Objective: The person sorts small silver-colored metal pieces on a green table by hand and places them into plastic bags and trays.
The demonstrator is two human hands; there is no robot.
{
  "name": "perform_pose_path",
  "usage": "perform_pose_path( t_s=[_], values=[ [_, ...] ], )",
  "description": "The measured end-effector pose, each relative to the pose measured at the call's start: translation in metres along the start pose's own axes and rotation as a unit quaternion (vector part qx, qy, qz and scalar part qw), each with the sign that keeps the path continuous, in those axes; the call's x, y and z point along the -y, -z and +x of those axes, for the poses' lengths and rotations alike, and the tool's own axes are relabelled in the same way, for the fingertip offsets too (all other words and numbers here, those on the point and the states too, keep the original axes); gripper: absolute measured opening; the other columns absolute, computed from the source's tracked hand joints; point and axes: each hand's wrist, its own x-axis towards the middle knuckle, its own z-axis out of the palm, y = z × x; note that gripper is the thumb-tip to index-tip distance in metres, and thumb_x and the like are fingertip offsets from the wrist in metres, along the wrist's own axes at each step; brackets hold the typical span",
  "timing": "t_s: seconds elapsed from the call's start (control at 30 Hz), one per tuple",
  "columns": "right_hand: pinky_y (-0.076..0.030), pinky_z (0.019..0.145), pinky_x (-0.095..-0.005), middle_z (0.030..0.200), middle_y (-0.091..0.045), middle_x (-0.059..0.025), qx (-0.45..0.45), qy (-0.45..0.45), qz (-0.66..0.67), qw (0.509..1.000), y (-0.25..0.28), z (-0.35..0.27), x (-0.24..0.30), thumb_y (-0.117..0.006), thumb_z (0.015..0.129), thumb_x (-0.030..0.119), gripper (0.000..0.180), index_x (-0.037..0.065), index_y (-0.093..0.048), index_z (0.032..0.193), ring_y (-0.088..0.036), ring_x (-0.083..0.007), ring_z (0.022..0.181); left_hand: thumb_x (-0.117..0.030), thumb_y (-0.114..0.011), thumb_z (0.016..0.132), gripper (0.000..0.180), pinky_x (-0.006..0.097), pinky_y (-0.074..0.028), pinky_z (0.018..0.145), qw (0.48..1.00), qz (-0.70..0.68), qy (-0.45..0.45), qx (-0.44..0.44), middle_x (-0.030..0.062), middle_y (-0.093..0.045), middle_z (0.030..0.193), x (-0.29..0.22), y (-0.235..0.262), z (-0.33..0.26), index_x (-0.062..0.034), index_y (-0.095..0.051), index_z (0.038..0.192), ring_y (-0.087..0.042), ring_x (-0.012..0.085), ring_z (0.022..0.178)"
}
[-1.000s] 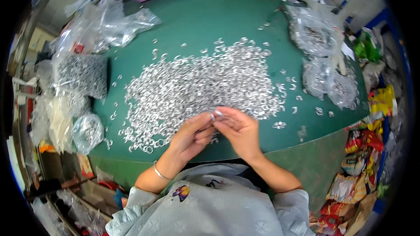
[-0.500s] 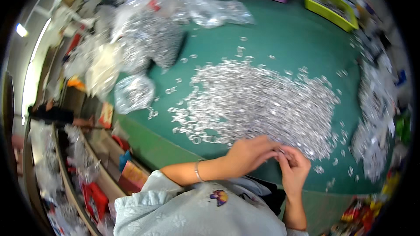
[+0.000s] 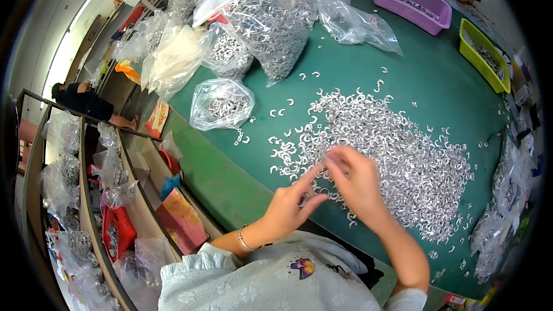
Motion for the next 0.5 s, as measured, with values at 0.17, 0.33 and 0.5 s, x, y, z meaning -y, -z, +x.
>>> perform_pose_path(
  t_s=[0.17, 0.33, 0.5],
  values=[
    [-0.05, 0.062, -0.0261, 0.08, -0.064, -0.0088, 0.12, 0.057, 0.137, 0.982, -0.113, 0.124, 0.005, -0.058, 0.083, 0.004, 0.014, -0.005, -0.057, 0.093, -0.062, -0.0131, 0.072, 0.001, -0.061, 0.08, 0.045, 0.019, -0.03, 0.048, 0.983, -0.072, 0.083, -0.144, -0.0008, -0.041, 0.054, 0.022, 0.031, -0.02, -0.0028, -0.047, 0.123, -0.036, 0.004, 0.05],
    [-0.048, 0.061, -0.0263, 0.084, -0.064, -0.0115, 0.149, 0.102, -0.029, 0.983, -0.144, 0.165, -0.006, -0.054, 0.084, 0.005, 0.021, -0.005, -0.059, 0.101, -0.061, -0.014, 0.072, -0.001, -0.062, 0.081, 0.032, 0.02, -0.029, 0.046, 0.987, -0.06, 0.114, -0.098, -0.0009, -0.04, 0.054, 0.037, 0.045, -0.025, -0.0021, -0.056, 0.112, -0.033, 0.0038, 0.05],
    [-0.047, 0.065, -0.0279, 0.08, -0.066, -0.0106, 0.082, 0.156, -0.146, 0.973, -0.035, 0.083, 0.036, -0.058, 0.082, 0.006, 0.014, -0.002, -0.063, 0.091, -0.06, -0.0152, 0.072, -0.003, -0.059, 0.083, 0.017, 0.022, -0.03, 0.044, 0.992, -0.055, 0.111, -0.029, 0.0012, -0.044, 0.056, 0.045, 0.039, -0.029, -0.0036, -0.063, 0.099, -0.034, 0.0048, 0.049]
  ],
)
